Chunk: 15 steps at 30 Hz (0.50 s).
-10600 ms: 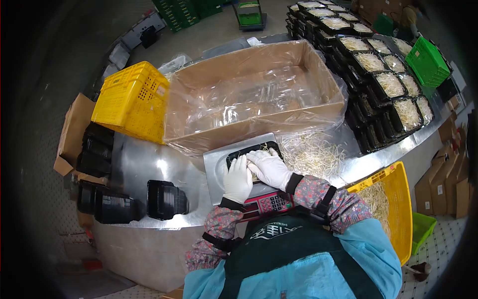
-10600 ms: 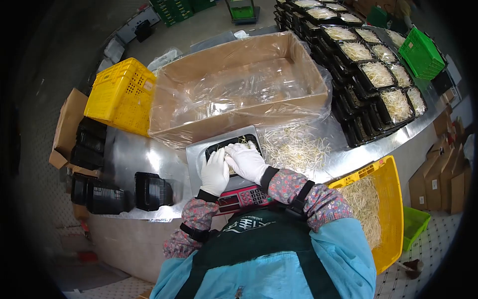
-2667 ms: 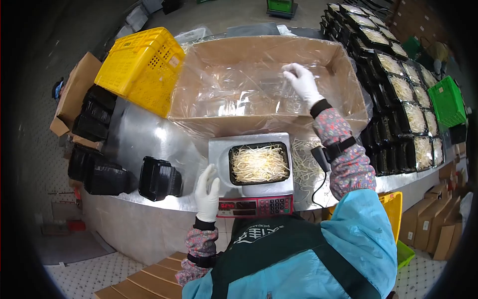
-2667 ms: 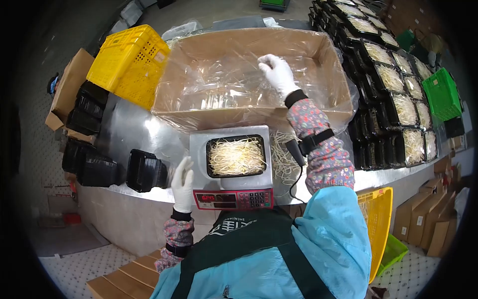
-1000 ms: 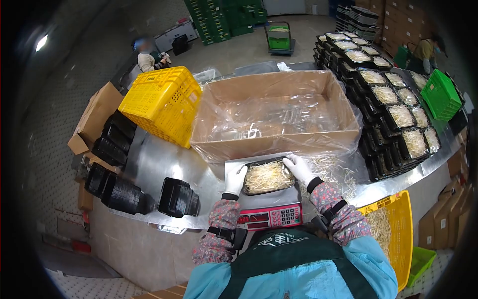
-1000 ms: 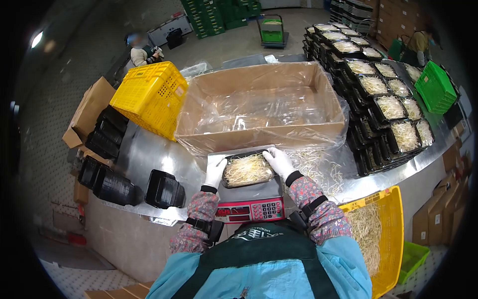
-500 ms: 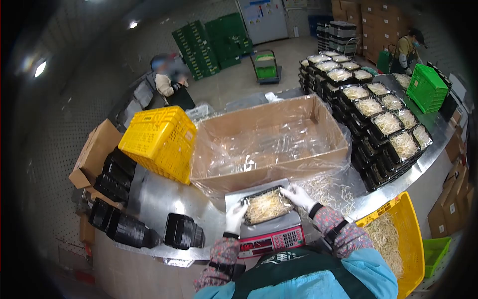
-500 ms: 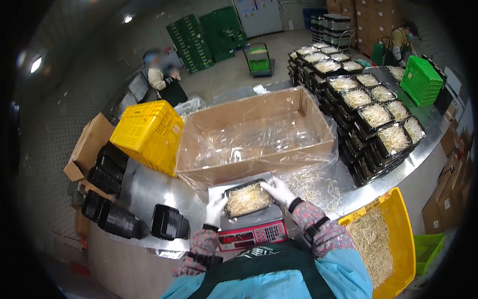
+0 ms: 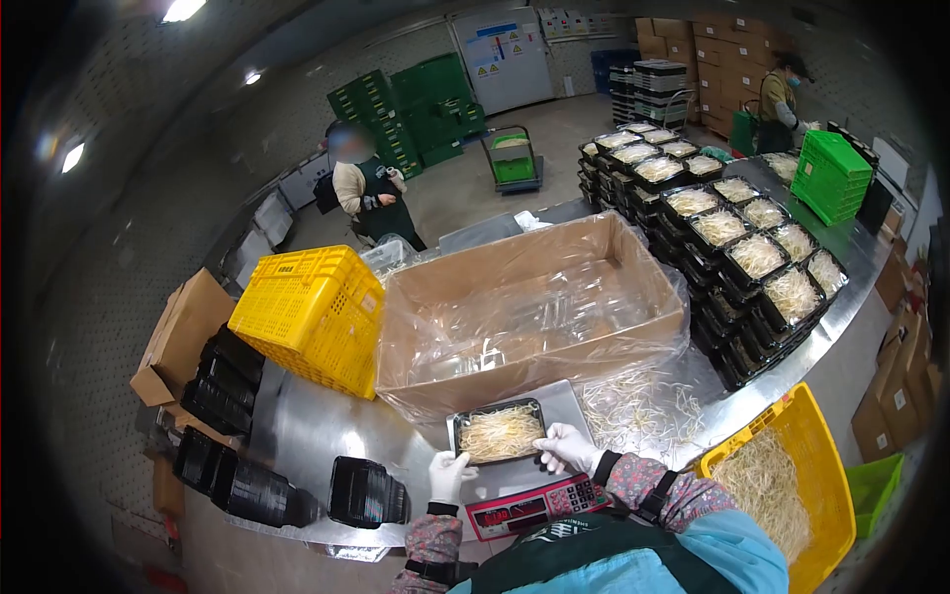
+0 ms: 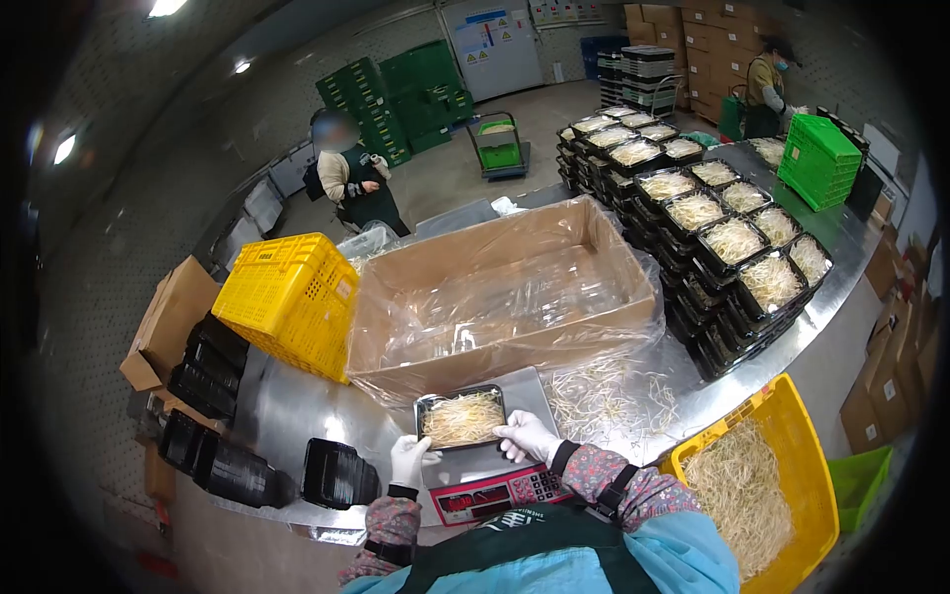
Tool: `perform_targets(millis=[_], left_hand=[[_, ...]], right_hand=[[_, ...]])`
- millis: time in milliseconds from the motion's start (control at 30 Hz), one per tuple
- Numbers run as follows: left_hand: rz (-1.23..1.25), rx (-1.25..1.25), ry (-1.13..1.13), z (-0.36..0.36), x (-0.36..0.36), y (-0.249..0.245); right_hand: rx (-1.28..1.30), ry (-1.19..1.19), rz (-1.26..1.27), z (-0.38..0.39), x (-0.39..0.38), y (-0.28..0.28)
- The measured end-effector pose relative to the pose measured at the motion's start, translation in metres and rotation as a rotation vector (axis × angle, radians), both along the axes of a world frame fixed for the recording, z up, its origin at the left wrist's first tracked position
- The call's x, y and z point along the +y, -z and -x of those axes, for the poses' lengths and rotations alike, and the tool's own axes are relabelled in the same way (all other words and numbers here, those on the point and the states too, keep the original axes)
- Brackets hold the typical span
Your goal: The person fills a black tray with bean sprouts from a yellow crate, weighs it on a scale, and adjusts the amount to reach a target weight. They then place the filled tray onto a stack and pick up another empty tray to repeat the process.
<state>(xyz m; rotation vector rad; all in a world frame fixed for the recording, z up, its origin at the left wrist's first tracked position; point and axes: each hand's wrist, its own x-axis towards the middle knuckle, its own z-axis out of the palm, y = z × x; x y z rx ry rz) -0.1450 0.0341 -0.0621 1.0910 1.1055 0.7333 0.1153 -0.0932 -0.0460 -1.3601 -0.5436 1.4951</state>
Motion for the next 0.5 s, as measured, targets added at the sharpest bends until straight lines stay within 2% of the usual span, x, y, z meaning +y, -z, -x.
perform_targets(millis=[33,67,133,200,267,333,400,500], left_hand=[[-0.368,0.289,0.022,-0.003,-0.001,-0.018],[-0.739,0.577,0.042,-0.009,0.001,-0.038],[-1.082,0.727,0.062,-0.025,0.007,-0.054],[-1.267,0.716,0.184,-0.057,0.006,-0.069],[-1.374,0.945,0.373,-0.094,0.002,-0.076],[-1.411,1.254,0.705,-0.114,0.007,-0.045],[-1.411,1.164,0.804,-0.119,0.019,-0.02],[-1.392,1.139,0.803,-0.119,0.017,-0.025]], right_hand=[[-0.197,-0.143,0.066,-0.003,0.002,-0.01],[-0.542,-0.101,-0.024,-0.008,0.004,-0.014],[-1.232,-0.008,-0.201,-0.018,0.006,-0.031],[-1.158,0.121,-0.182,-0.018,0.022,-0.053],[-1.241,0.159,-0.564,-0.011,0.046,-0.053],[-1.469,0.115,-0.548,0.009,0.063,-0.038],[-1.46,-0.08,-0.422,0.022,0.066,-0.024],[-1.382,-0.042,-0.386,0.02,0.067,-0.019]])
